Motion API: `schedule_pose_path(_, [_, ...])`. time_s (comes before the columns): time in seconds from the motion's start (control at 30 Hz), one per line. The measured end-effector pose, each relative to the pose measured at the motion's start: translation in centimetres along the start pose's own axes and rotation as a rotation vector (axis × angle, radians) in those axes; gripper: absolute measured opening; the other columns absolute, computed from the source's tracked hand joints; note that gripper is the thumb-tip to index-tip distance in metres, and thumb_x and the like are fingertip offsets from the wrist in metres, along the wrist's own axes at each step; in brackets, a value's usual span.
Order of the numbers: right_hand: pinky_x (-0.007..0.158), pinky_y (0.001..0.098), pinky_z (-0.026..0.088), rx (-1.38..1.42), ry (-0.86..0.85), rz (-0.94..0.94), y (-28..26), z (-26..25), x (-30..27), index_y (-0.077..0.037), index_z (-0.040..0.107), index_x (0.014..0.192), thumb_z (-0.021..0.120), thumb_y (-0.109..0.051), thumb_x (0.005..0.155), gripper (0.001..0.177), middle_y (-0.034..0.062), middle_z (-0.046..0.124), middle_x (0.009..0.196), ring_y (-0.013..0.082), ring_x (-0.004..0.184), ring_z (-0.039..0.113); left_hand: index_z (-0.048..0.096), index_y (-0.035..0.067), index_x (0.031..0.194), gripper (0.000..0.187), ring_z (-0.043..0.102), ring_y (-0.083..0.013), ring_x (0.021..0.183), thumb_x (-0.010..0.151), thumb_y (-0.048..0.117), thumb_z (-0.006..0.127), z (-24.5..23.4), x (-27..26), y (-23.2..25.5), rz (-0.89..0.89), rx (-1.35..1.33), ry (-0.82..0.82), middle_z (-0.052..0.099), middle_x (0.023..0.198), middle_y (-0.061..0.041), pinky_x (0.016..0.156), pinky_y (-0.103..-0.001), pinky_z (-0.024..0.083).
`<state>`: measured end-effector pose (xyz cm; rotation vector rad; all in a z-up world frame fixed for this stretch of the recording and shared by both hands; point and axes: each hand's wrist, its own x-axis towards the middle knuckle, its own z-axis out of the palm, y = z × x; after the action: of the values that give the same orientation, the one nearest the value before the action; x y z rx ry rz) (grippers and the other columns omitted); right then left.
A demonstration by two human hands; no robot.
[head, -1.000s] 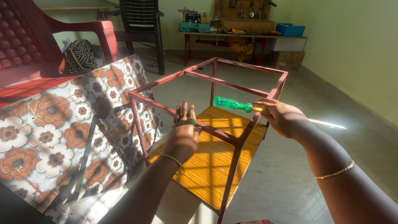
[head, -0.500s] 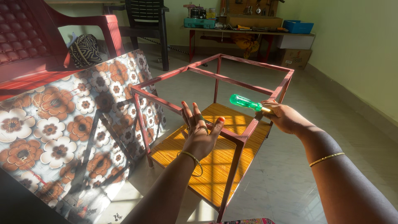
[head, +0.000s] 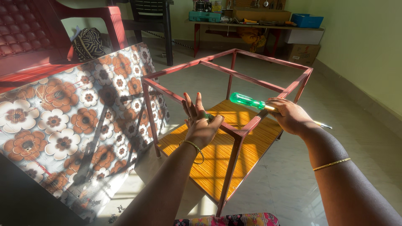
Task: The person assembles a red metal furniture frame by inserting and tightening screws into the frame joints using a screwdriver. The person repeatedly picks up screws from the floor and secures them into the frame.
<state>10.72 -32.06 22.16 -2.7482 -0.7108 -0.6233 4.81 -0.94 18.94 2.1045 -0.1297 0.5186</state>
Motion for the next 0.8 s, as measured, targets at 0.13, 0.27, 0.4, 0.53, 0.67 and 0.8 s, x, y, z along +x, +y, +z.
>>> schedule_pose_path(0.13, [0.107, 0.0428, 0.047, -0.004, 0.02, -0.026, -1.5, -0.3, -0.1, -0.017, 0.067, 0.129, 0.063, -0.009, 0.09, 0.04, 0.0041, 0.064, 0.137, 0.03, 0.129, 0.057, 0.003, 0.017, 0.164, 0.106, -0.023, -0.0406, 0.159, 0.086, 0.043, 0.069, 0.1, 0.9, -1.7, 0.048, -0.077, 0.005, -0.026, 0.171, -0.015, 0.117, -0.075, 0.011])
schedule_pose_path(0.27, [0.104, 0.0436, 0.048, -0.044, 0.055, -0.04, -3.4, -0.5, -0.3, -0.017, 0.069, 0.126, 0.062, -0.005, 0.085, 0.043, 0.0044, 0.065, 0.134, 0.0304, 0.127, 0.058, 0.005, 0.014, 0.164, 0.105, -0.022, -0.0445, 0.156, 0.085, 0.036, 0.071, -0.2, 2.3, -4.1, 0.13, -0.098, 0.018, -0.025, 0.169, -0.019, 0.119, -0.072, 0.014])
schedule_pose_path(0.4, [0.101, 0.0437, 0.05, -0.061, 0.044, 0.038, -5.8, -0.3, -0.3, -0.018, 0.07, 0.124, 0.061, -0.008, 0.089, 0.037, 0.0035, 0.068, 0.126, 0.0299, 0.122, 0.06, 0.003, 0.013, 0.165, 0.102, -0.027, -0.0439, 0.155, 0.089, 0.029, 0.071, -1.3, 4.1, -6.9, 0.262, -0.062, -0.022, -0.028, 0.168, -0.022, 0.126, -0.061, 0.01])
schedule_pose_path(0.53, [0.102, 0.0439, 0.05, -0.075, 0.118, -0.027, -7.5, 0.2, -0.5, -0.017, 0.071, 0.121, 0.061, -0.008, 0.09, 0.034, 0.0037, 0.07, 0.122, 0.0293, 0.121, 0.06, 0.009, 0.016, 0.162, 0.096, -0.03, -0.0408, 0.154, 0.091, 0.03, 0.071, -2.4, 5.8, -8.6, 0.285, -0.107, -0.079, -0.029, 0.168, -0.022, 0.126, -0.052, 0.013])
schedule_pose_path(0.67, [0.101, 0.0446, 0.049, -0.087, 0.176, 0.002, -9.1, 1.3, -0.3, -0.014, 0.071, 0.118, 0.063, -0.011, 0.091, 0.028, 0.0058, 0.069, 0.122, 0.0305, 0.122, 0.059, 0.03, 0.019, 0.16, 0.081, -0.033, -0.0362, 0.156, 0.088, 0.02, 0.067, -4.2, 6.7, -9.4, 0.174, -0.278, -0.155, -0.026, 0.172, -0.015, 0.127, -0.05, 0.015])
schedule_pose_path(0.8, [0.099, 0.0448, 0.048, -0.064, 0.256, 0.011, -11.1, 1.9, -0.3, -0.012, 0.07, 0.117, 0.065, -0.011, 0.088, 0.029, 0.0064, 0.069, 0.121, 0.0313, 0.123, 0.058, 0.037, 0.024, 0.156, 0.086, -0.03, -0.0363, 0.154, 0.077, 0.018, 0.07, -6.0, 7.3, -8.8, 0.173, -0.281, -0.173, -0.021, 0.171, -0.014, 0.124, -0.05, 0.02])
